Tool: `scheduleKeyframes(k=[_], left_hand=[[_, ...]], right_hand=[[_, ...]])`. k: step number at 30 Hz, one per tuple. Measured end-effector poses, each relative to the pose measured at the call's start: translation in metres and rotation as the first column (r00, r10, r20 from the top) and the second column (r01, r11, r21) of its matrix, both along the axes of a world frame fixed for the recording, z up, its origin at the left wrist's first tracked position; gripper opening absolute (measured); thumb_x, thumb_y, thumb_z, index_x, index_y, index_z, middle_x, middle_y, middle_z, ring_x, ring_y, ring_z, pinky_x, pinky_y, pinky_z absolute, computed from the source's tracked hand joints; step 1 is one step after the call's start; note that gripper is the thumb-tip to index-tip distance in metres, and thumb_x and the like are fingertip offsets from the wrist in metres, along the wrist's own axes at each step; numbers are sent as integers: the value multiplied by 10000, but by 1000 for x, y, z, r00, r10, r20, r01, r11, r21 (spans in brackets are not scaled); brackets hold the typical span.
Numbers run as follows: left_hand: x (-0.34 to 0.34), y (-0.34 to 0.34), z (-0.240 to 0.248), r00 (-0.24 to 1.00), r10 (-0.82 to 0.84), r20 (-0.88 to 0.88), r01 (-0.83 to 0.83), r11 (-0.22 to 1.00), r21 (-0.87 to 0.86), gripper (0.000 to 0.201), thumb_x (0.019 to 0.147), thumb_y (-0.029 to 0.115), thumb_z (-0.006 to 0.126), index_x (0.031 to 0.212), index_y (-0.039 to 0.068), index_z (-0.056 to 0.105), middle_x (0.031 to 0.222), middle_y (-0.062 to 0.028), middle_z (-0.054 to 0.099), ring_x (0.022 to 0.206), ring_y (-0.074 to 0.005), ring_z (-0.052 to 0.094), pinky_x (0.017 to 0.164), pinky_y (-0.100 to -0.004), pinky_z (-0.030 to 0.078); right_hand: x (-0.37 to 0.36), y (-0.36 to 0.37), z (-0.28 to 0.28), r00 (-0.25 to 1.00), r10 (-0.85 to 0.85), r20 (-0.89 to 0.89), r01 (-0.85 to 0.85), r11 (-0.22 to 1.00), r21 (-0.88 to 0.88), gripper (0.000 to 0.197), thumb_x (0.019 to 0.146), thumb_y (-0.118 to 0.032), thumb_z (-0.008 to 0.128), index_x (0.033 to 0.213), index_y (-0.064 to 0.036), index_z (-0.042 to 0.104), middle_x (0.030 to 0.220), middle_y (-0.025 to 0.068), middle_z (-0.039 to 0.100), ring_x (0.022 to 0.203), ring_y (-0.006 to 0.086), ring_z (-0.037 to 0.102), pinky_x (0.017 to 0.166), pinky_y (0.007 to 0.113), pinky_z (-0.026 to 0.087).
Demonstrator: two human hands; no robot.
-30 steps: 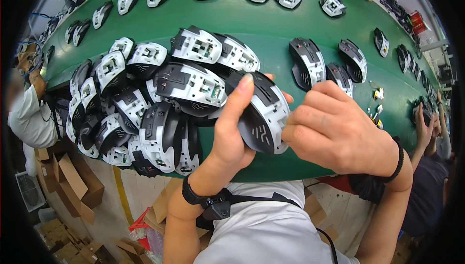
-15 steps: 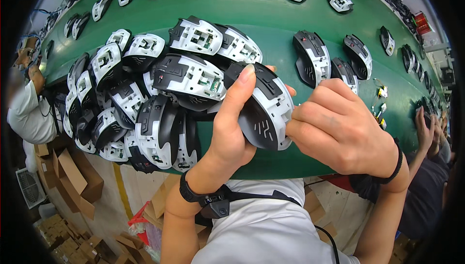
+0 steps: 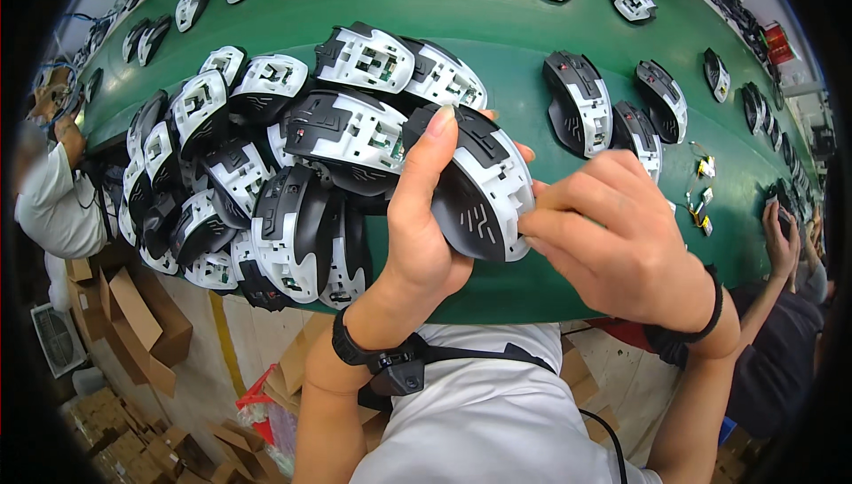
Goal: Assembling computer mice on a production line, including snapping casings together and connecting internal components.
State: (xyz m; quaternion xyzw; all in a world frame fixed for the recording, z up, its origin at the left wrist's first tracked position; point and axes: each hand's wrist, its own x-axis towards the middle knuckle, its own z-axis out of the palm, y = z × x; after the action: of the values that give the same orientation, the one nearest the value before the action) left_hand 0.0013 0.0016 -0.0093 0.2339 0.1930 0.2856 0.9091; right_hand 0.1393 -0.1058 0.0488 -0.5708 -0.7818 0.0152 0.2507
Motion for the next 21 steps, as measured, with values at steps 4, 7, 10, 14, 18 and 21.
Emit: scheduleKeyframes(k=[4,7,10,14,18,21], left_hand=[[3,-6,-2,999,-17,-33,13,993,-114,546,954,478,417,1188,5,558,951,-197,673,815,-327,680,765,-417,564],[2,-9,5,991,-31,-132,33,999,11,557,946,480,418,1201,1,546,966,-195,666,824,-341,676,766,-428,564],[4,-4,5,993,-20,-116,22,1000,8,582,945,485,404,1229,-9,528,986,-196,657,843,-354,673,773,-443,565],[-7,-1,-1,957,-53,286,57,998,-7,701,949,555,360,1370,-5,392,1120,-220,600,946,-390,656,793,-476,560],[0,-4,-7,932,-17,363,-14,997,82,765,927,600,379,1415,16,302,1167,-217,560,1006,-386,632,823,-498,543],[-2,-7,5,968,-95,234,35,968,250,851,849,565,593,1423,25,272,1158,-223,548,1020,-350,629,853,-449,545]], right_hand=[[-4,-8,-9,998,-42,-54,45,997,69,272,601,5,712,864,-27,650,833,52,581,725,231,551,661,353,444],[-8,-11,-15,994,-14,-108,15,1000,7,277,605,31,702,875,-14,655,849,53,587,699,210,544,653,346,446],[-17,-17,-20,994,-100,-48,104,989,100,281,600,24,719,871,-14,654,851,55,592,715,208,545,633,349,443],[-8,-25,-3,965,-128,-227,161,978,132,327,631,-4,715,956,0,684,1018,136,611,817,273,614,750,359,507],[-15,-60,-27,215,-513,-831,161,858,-488,472,881,-132,598,1307,32,479,1042,175,659,856,205,666,723,297,528],[-30,-45,-47,-139,-496,-857,-74,868,-490,443,973,-219,545,1313,52,458,1079,152,661,886,173,663,712,288,540]])
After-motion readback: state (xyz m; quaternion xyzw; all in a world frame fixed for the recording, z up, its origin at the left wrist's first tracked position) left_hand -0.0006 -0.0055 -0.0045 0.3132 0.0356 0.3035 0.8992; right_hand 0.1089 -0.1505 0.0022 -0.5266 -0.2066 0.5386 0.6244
